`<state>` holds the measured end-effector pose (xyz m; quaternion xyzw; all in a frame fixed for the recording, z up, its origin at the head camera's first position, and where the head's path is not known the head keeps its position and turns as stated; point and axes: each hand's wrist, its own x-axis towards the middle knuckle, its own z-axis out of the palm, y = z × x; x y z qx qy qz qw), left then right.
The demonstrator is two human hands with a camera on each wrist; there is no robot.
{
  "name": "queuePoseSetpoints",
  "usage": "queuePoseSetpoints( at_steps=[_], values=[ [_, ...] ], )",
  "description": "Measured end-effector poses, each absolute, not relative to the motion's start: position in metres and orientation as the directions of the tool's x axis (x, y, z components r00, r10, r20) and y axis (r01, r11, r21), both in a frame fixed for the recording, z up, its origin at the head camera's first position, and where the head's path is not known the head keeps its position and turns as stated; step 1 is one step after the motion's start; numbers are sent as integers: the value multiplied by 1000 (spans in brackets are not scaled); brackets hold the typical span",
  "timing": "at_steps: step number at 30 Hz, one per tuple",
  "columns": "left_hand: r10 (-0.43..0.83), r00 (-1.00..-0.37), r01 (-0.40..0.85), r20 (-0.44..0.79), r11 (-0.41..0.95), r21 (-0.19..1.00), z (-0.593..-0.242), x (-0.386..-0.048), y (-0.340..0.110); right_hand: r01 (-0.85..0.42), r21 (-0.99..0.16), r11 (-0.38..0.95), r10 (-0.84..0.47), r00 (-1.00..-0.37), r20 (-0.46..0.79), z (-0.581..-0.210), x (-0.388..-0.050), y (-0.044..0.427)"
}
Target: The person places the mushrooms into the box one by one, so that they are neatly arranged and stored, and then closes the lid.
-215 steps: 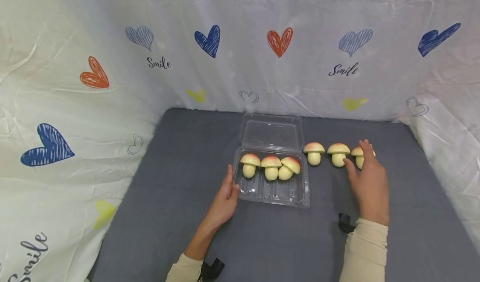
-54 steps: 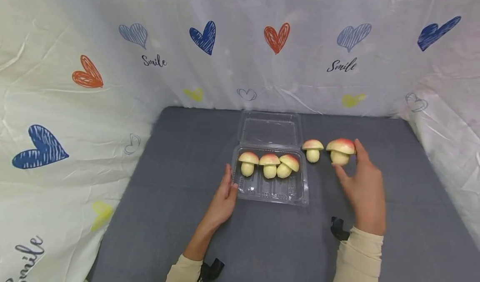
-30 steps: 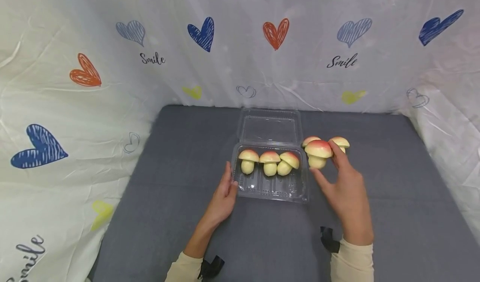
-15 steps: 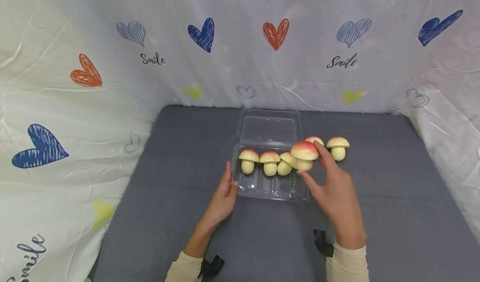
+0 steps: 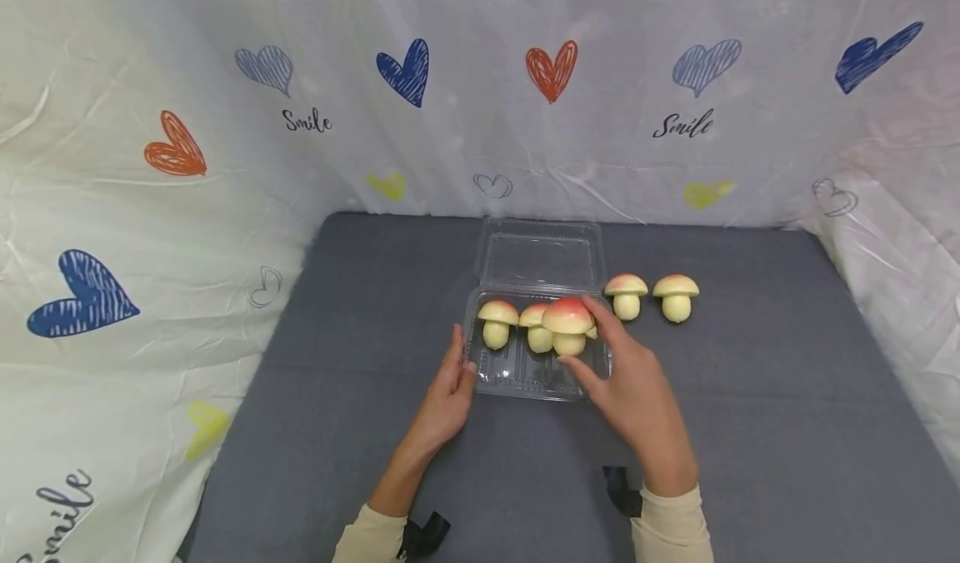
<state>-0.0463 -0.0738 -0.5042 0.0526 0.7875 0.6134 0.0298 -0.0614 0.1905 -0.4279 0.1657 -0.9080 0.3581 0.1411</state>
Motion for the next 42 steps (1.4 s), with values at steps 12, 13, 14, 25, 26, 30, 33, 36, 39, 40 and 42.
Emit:
queuePoseSetpoints(
  at_steps=[12, 13, 14, 25, 26, 30, 33, 36, 39, 40, 42],
  values=[
    [113, -993, 58, 33, 232, 971, -504, -46, -74, -417, -609, 675, -274, -908, 317, -445, -66, 170],
    [111, -993, 61, 36, 231, 971, -505, -46, -74, -418, -609, 674, -281, -907, 312, -446, -66, 169],
    [110, -993, 60, 35, 231, 971, -505, -46, -74, -417, -610, 674, -287, -908, 305, -446, -66, 167],
    [98, -995, 55, 32, 241, 969, -506, -46, -74, -447, -604, 660, -368, -893, 259, -460, -73, 151],
    [98, -995, 53, 30, 243, 969, -506, -46, -74, -456, -600, 657, -380, -888, 259, -461, -73, 150],
    [101, -995, 50, 27, 242, 969, -506, -46, -74, -493, -591, 639, -419, -867, 269, -466, -75, 145],
    [101, -995, 46, 23, 235, 971, -506, -47, -75, -503, -585, 636, -433, -860, 269, -466, -76, 143],
    [103, -995, 31, 9, 213, 977, -504, -46, -75, -500, -583, 640, -440, -861, 255, -466, -77, 141],
    [106, -994, 11, -10, 192, 981, -502, -46, -75, -504, -587, 633, -450, -857, 251, -468, -79, 139],
    [109, -994, 5, -15, 186, 983, -501, -46, -75, -507, -587, 631, -453, -855, 251, -469, -79, 139],
    [109, -994, -3, -23, 183, 983, -500, -46, -75, -517, -584, 625, -463, -849, 257, -472, -81, 139]
  ],
)
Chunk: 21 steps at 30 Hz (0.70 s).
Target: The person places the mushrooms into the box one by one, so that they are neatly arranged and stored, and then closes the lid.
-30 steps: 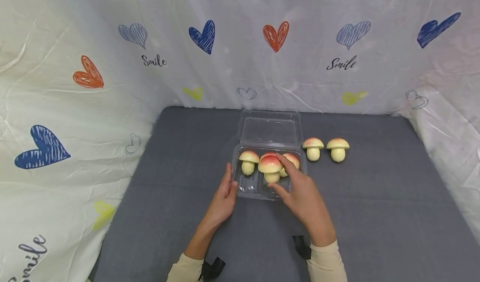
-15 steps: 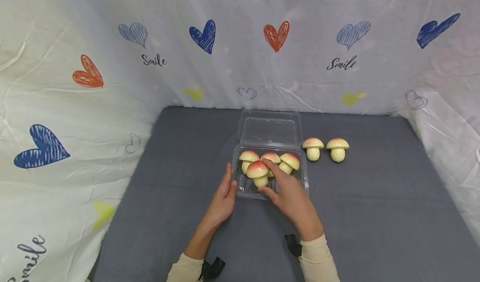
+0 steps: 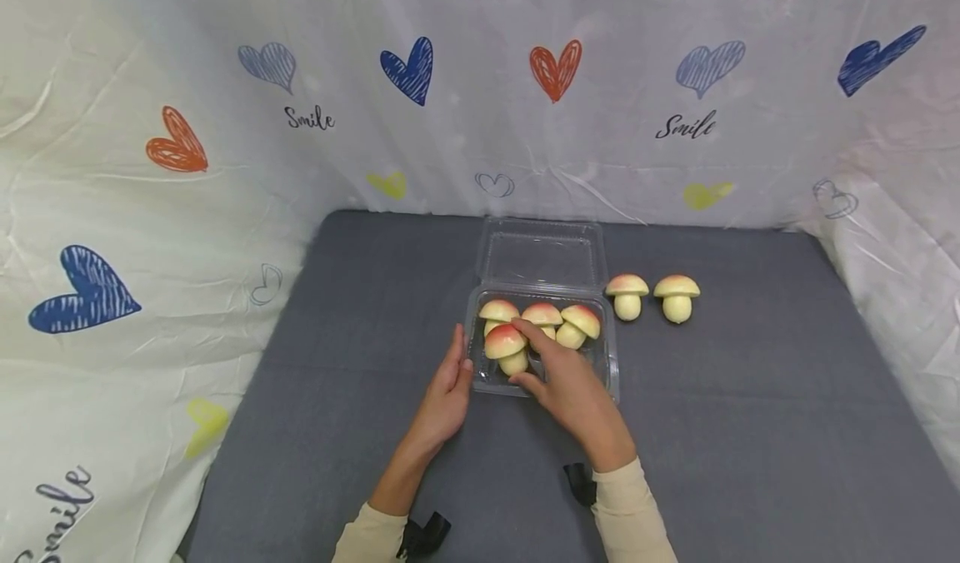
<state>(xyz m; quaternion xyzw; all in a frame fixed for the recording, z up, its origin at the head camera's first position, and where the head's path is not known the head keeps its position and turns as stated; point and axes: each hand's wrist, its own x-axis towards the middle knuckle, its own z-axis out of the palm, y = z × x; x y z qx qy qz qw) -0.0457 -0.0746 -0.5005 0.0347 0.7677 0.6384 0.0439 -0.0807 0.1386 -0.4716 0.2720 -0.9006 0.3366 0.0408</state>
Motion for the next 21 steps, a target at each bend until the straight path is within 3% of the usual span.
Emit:
queuePoseSetpoints(
  at_steps=[21],
  values=[
    [94, -996, 8, -7, 159, 987, -503, -46, -74, -561, -558, 611, -532, -813, 235, -474, -88, 134]
  ],
)
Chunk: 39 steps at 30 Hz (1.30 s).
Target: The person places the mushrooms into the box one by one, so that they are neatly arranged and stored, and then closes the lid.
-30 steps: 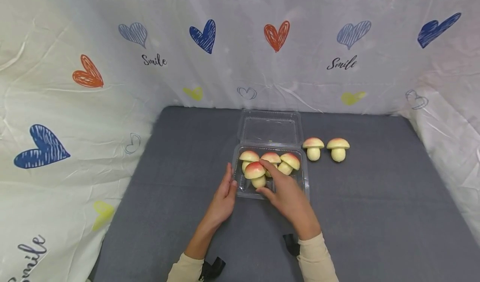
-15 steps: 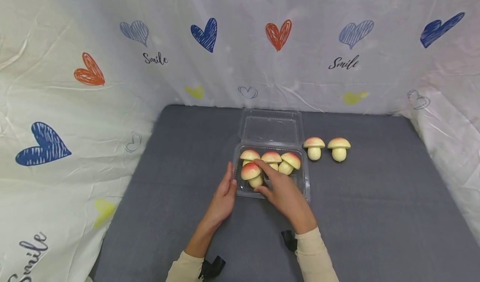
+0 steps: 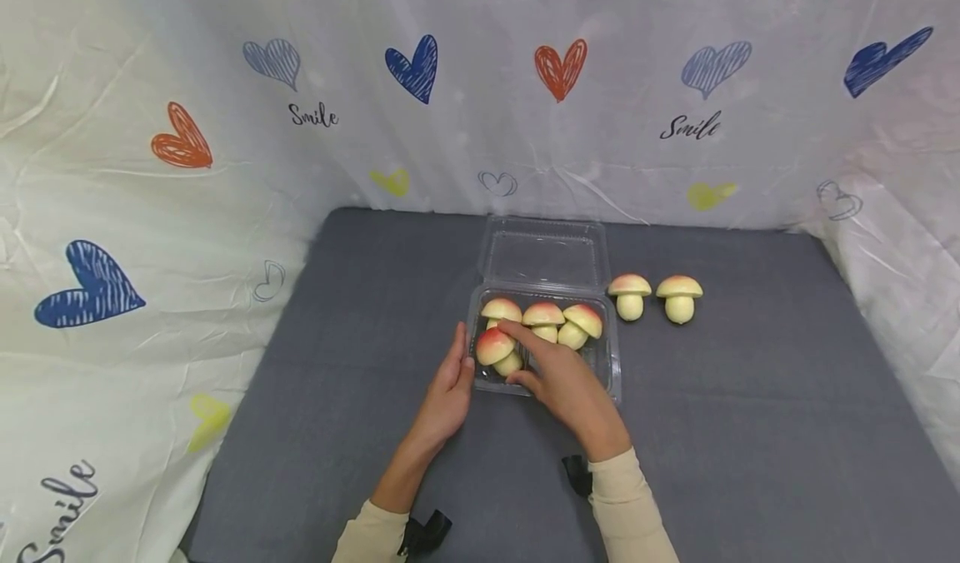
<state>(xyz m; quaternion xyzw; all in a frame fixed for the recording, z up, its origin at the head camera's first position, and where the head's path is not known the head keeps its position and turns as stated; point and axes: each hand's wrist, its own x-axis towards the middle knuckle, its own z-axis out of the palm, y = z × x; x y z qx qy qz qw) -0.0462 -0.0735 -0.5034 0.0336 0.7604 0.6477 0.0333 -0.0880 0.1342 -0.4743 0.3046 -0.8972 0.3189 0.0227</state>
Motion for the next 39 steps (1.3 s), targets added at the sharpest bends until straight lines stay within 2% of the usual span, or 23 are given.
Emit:
queuePoseSetpoints(
  at_steps=[19, 39],
  values=[
    [100, -995, 14, 1, 127, 992, -503, -45, -73, -546, -575, 609, -558, -810, 179, -477, -89, 134],
    [109, -994, 9, -4, 120, 993, -505, -45, -74, -560, -565, 605, -568, -802, 186, -479, -86, 133]
  ],
)
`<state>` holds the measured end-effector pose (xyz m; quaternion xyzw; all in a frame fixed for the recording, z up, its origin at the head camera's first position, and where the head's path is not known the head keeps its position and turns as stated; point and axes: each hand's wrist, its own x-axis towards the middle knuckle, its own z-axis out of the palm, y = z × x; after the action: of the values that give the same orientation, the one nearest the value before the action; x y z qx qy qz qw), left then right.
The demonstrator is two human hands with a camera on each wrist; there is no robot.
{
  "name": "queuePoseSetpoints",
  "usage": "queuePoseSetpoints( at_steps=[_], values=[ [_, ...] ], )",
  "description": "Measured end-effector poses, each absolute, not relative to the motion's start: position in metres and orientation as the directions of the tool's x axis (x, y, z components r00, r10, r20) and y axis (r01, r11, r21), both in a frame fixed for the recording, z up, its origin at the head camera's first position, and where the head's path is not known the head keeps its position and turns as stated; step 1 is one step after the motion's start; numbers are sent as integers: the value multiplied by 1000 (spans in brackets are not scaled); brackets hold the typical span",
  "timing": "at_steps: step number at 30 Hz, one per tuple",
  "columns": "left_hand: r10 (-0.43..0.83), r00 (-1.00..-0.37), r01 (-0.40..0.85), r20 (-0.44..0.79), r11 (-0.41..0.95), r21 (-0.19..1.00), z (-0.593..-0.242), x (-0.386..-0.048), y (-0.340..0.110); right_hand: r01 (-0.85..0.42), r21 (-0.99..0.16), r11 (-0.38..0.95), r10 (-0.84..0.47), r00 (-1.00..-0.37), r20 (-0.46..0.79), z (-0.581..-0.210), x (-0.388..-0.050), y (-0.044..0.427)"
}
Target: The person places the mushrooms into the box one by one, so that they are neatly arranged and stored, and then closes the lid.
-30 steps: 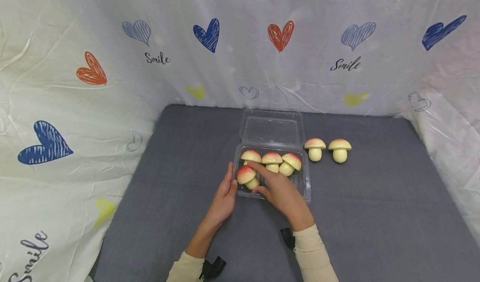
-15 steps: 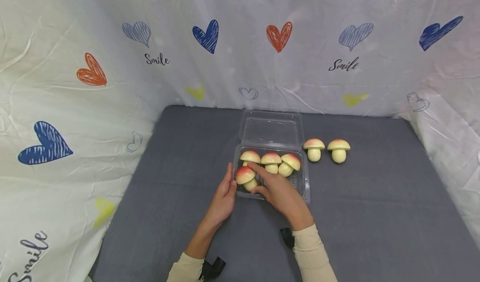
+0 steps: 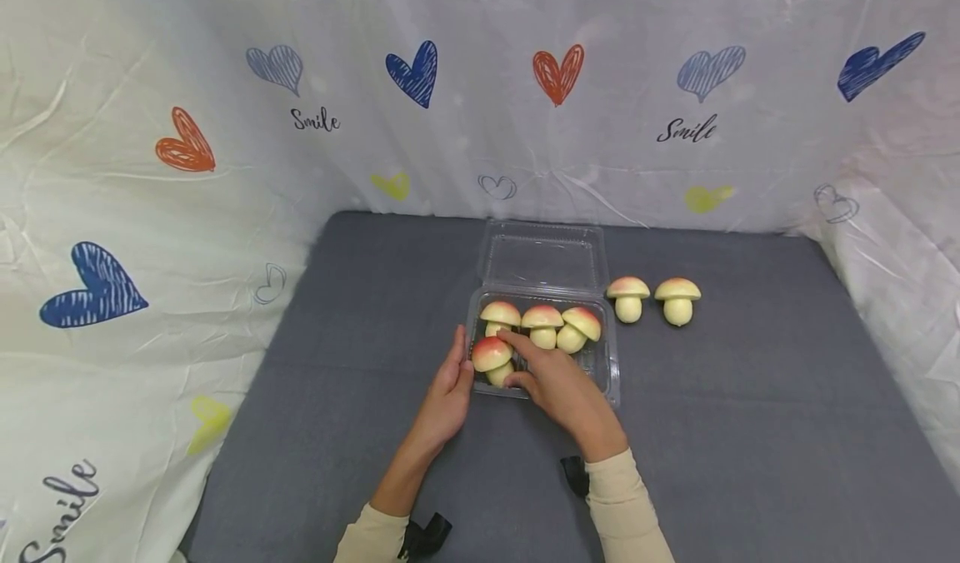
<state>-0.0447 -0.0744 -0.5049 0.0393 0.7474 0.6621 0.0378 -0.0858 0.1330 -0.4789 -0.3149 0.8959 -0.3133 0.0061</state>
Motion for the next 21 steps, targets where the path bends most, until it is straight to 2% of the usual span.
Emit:
queuePoseSetpoints(
  at_steps=[21],
  values=[
    [124, -992, -1, -15, 113, 994, -505, -45, -74, -575, -556, 601, -573, -794, 202, -479, -89, 133]
  ],
)
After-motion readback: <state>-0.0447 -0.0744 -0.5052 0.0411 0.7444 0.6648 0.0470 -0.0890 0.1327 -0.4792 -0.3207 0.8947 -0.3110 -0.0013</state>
